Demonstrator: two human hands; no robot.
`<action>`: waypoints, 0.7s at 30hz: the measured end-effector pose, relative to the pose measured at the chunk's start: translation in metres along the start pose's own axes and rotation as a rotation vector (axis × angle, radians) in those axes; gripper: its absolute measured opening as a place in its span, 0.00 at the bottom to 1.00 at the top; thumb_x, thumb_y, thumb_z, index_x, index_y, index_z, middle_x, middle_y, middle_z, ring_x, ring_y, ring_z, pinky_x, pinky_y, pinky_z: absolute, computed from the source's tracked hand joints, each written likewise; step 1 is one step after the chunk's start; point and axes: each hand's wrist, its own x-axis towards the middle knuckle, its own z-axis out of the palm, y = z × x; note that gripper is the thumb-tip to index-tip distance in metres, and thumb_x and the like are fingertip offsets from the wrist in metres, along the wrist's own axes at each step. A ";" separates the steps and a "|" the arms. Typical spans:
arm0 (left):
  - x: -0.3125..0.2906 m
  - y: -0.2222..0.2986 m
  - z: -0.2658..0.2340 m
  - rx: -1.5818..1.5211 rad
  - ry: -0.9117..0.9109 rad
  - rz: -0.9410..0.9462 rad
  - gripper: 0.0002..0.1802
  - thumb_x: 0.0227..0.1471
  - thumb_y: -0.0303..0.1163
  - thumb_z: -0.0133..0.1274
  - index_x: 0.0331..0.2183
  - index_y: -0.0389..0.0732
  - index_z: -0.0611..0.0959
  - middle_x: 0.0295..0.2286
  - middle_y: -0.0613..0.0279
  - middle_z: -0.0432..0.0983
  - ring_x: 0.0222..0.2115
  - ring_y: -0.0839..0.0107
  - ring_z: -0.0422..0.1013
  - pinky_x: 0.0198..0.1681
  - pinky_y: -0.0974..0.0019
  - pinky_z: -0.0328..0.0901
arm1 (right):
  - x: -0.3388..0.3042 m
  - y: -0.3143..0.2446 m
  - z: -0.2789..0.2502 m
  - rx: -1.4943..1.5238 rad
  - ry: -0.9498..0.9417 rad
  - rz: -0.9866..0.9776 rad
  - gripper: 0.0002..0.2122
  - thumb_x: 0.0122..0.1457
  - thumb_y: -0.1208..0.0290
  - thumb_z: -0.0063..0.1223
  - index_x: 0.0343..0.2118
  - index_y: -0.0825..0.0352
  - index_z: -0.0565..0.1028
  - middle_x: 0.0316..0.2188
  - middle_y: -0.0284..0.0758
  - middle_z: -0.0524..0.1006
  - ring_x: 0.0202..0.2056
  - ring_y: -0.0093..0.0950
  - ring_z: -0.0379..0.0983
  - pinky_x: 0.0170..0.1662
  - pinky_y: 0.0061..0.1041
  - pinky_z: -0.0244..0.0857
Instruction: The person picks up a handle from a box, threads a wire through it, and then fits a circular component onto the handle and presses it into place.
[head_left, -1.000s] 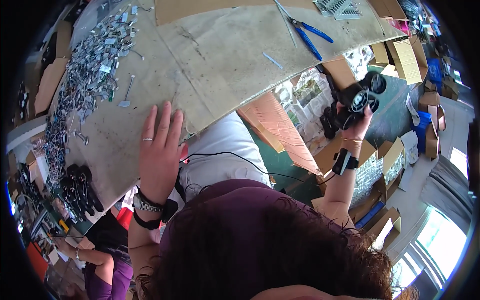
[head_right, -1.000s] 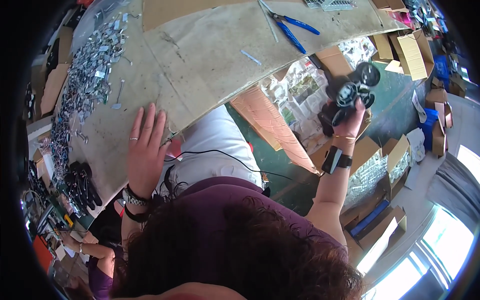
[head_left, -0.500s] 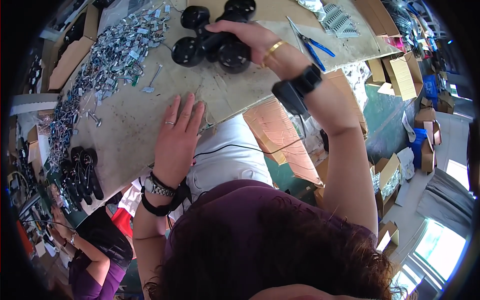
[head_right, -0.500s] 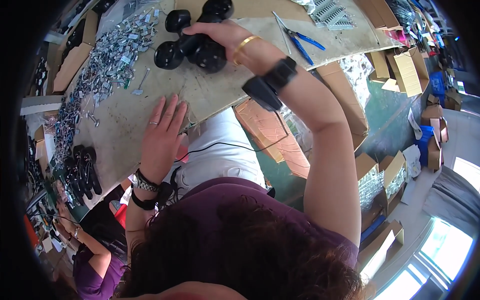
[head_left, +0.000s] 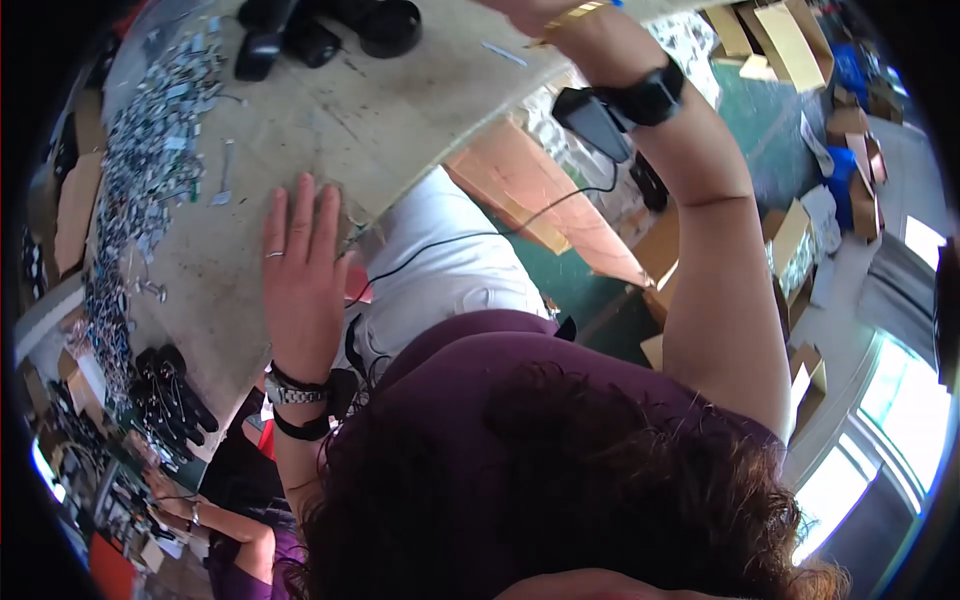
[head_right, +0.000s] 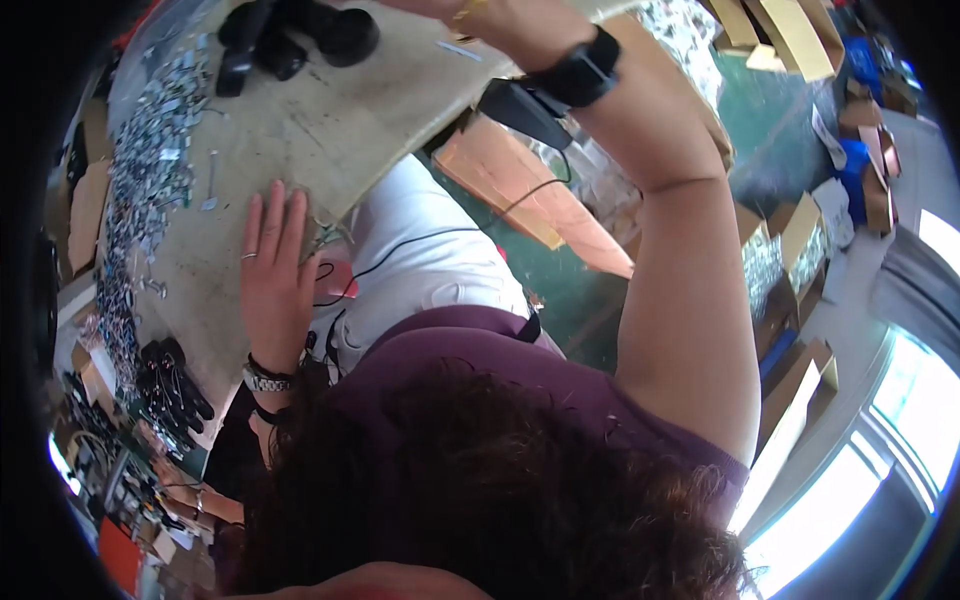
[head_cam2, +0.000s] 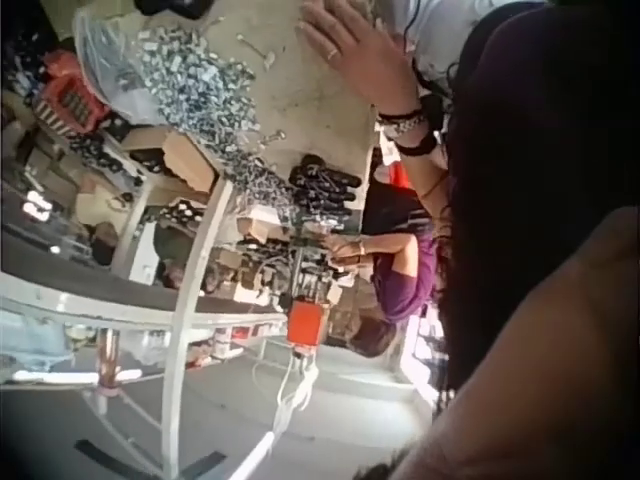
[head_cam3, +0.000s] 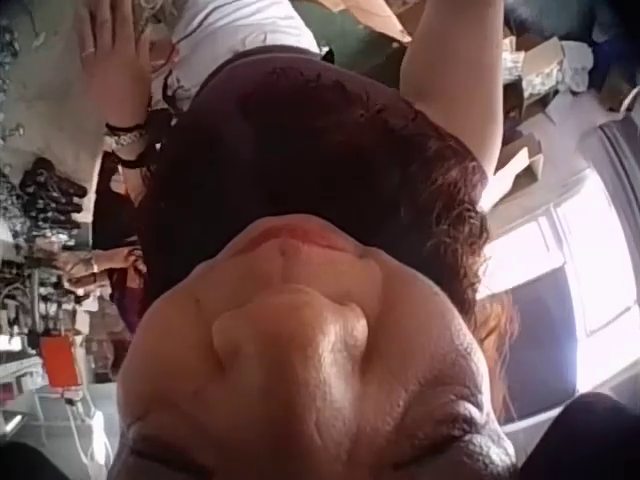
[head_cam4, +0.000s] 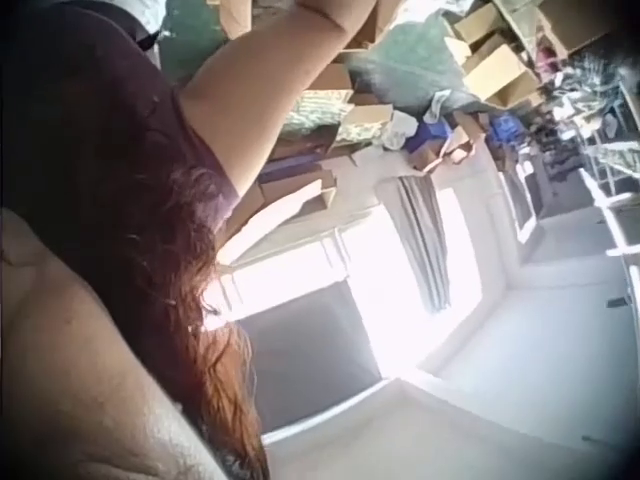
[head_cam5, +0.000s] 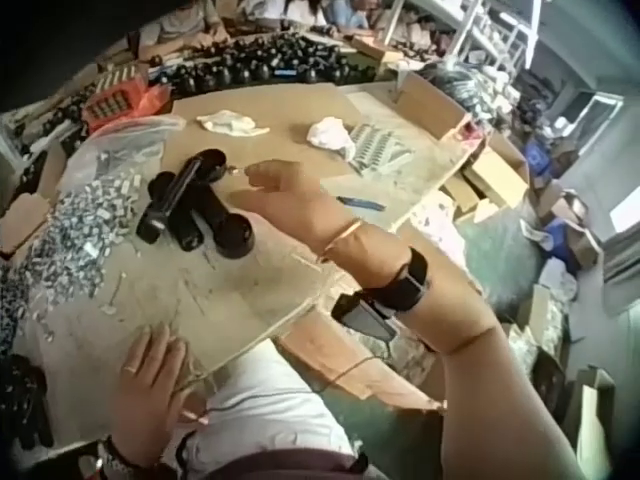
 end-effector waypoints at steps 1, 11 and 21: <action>-0.001 -0.002 0.003 0.023 -0.004 -0.021 0.35 0.53 0.29 0.56 0.63 0.40 0.69 0.65 0.50 0.58 0.66 0.45 0.53 0.67 0.51 0.55 | -0.011 0.016 -0.014 0.125 0.071 -0.232 0.21 0.62 0.65 0.63 0.52 0.74 0.75 0.44 0.42 0.81 0.42 0.29 0.79 0.46 0.24 0.73; 0.005 0.000 0.012 0.102 -0.024 0.003 0.33 0.60 0.35 0.53 0.64 0.40 0.67 0.66 0.50 0.57 0.66 0.45 0.53 0.66 0.50 0.54 | -0.227 0.365 -0.245 0.155 0.589 0.805 0.15 0.54 0.66 0.70 0.42 0.67 0.80 0.32 0.34 0.82 0.27 0.24 0.78 0.32 0.20 0.75; 0.013 0.007 0.006 0.184 -0.097 -0.016 0.33 0.59 0.35 0.54 0.64 0.38 0.68 0.65 0.49 0.59 0.66 0.45 0.55 0.66 0.50 0.55 | -0.313 0.551 -0.194 -0.798 0.125 0.997 0.42 0.38 0.55 0.77 0.59 0.60 0.72 0.52 0.39 0.79 0.55 0.44 0.72 0.59 0.41 0.65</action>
